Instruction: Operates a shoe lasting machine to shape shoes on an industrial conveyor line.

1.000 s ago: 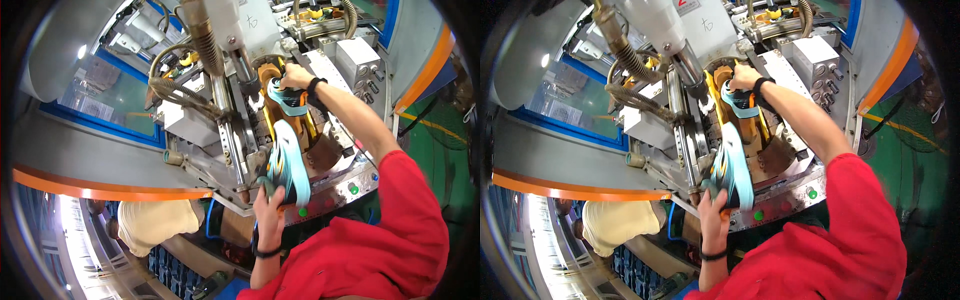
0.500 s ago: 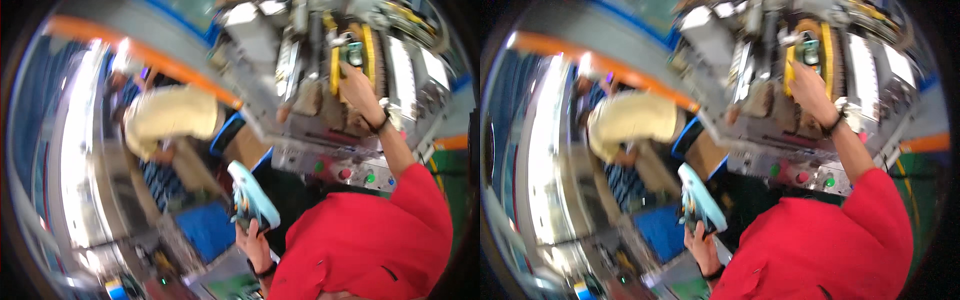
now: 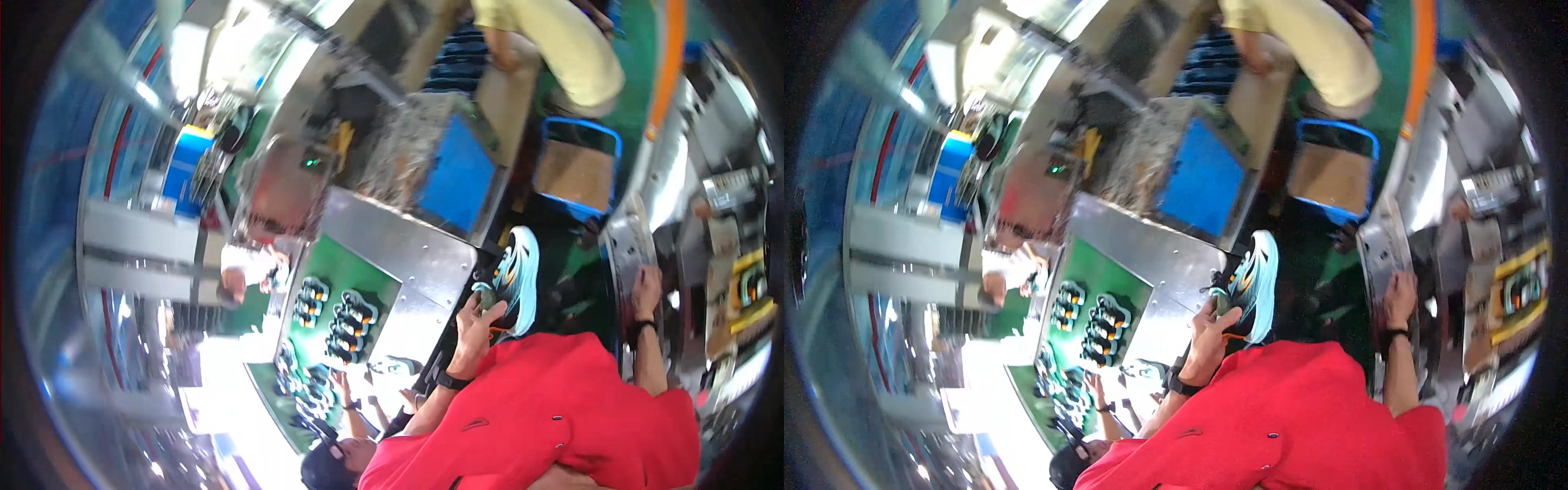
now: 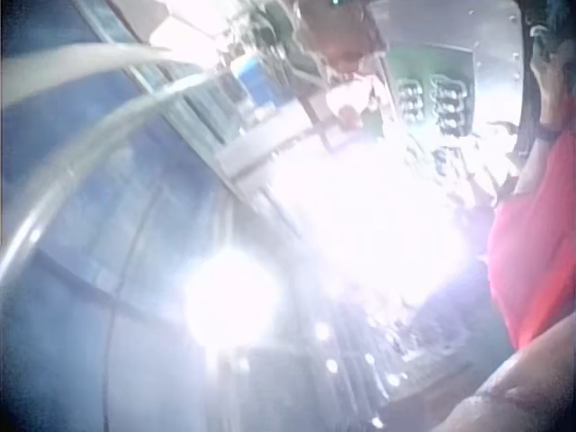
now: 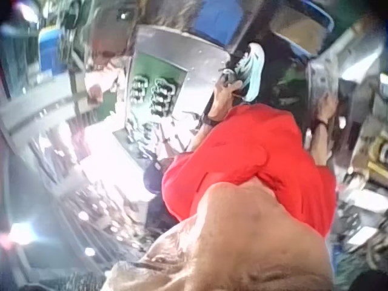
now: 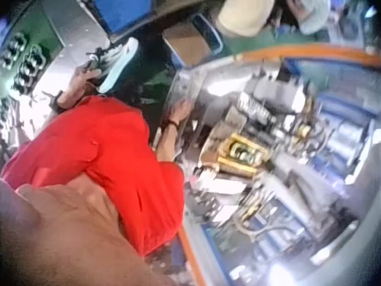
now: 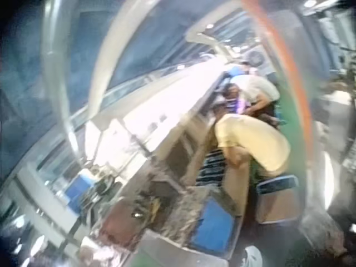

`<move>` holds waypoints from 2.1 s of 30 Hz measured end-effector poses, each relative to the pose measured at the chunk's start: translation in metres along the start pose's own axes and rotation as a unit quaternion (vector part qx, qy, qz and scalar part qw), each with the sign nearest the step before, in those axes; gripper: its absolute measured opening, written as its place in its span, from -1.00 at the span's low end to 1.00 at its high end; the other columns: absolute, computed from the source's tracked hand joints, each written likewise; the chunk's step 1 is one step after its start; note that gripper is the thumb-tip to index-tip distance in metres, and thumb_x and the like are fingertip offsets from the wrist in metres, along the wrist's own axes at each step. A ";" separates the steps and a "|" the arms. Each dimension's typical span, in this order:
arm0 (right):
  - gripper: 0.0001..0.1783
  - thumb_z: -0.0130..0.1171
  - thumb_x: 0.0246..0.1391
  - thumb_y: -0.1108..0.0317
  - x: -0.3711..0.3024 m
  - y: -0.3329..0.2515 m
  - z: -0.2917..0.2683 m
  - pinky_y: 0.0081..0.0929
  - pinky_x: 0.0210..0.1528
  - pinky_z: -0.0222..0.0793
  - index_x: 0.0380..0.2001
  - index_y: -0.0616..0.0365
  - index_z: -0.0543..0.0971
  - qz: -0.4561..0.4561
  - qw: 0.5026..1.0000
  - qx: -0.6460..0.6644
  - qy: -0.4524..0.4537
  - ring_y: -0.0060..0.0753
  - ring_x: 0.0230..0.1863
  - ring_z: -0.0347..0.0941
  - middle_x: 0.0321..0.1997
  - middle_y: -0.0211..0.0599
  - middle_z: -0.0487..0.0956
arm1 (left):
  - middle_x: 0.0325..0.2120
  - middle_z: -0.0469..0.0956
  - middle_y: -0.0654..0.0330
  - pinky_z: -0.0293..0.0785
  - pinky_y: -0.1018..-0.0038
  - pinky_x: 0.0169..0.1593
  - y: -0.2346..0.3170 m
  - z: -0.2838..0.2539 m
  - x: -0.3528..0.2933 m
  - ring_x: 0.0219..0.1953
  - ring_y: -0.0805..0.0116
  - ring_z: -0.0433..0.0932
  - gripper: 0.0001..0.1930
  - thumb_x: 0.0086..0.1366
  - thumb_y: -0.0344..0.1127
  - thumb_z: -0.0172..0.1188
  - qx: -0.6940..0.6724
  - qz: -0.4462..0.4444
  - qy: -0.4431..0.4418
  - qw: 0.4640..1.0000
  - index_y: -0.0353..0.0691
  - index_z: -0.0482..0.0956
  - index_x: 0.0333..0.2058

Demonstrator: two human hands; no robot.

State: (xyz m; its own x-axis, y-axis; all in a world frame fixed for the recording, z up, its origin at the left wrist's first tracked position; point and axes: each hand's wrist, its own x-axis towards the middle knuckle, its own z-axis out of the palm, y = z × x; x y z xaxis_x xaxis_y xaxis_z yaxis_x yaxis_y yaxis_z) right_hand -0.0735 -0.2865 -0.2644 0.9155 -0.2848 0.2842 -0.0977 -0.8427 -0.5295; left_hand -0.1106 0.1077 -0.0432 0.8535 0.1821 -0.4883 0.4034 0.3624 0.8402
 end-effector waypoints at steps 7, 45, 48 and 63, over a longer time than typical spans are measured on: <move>-0.83 0.14 0.12 0.48 0.106 -0.080 -0.041 -0.40 -0.16 0.36 -0.19 0.22 0.53 -0.020 0.996 0.090 0.015 -0.25 -0.30 0.42 -0.33 -0.21 0.49 | -0.23 0.60 0.13 0.55 0.46 -0.09 -0.017 -0.132 0.022 -0.24 0.32 0.61 -0.58 0.11 -0.56 0.34 -0.100 0.011 0.195 0.976 -0.46 0.48 -0.04; -0.59 0.37 -0.05 0.41 0.373 -1.072 0.210 -0.57 -0.51 0.50 -0.08 0.20 0.56 -0.497 0.808 0.157 -0.274 -0.59 -0.53 0.50 -0.43 -0.42 0.62 | 0.24 0.27 -0.25 0.13 0.15 0.33 0.032 -0.559 0.283 0.30 -0.13 0.23 -0.43 0.24 -0.37 0.21 0.231 0.220 0.497 0.807 -0.38 0.33 0.22; -0.47 0.40 -0.38 0.11 0.397 -1.062 0.190 -0.32 -0.10 0.51 -0.20 0.03 0.68 -0.507 0.858 0.059 -0.064 -0.11 -0.21 0.61 -0.33 -0.10 0.66 | -0.06 0.58 -0.17 0.45 0.32 0.09 0.030 -0.473 0.256 -0.05 0.12 0.59 -0.72 0.20 -0.42 0.26 -0.001 0.196 0.322 0.926 -0.50 0.61 -0.15; -0.76 0.36 -0.04 0.36 0.406 -0.743 -0.142 -0.59 -0.08 0.43 -0.28 0.23 0.69 -0.322 0.825 0.457 -0.078 -0.52 -0.21 0.56 -0.24 -0.26 0.68 | 0.25 0.25 -0.23 0.09 -0.28 0.30 0.310 -0.096 0.198 0.23 -0.35 0.29 -0.14 0.34 0.36 -0.17 -0.309 0.129 -0.533 0.777 -0.28 0.16 0.33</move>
State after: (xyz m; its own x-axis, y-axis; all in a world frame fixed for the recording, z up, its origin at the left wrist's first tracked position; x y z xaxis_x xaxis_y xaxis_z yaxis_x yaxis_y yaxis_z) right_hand 0.3153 0.1596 0.3579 0.7083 0.2110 0.6736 0.6992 -0.0791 -0.7105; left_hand 0.1513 0.3437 0.0977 0.8012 -0.4198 0.4264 0.2196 0.8692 0.4431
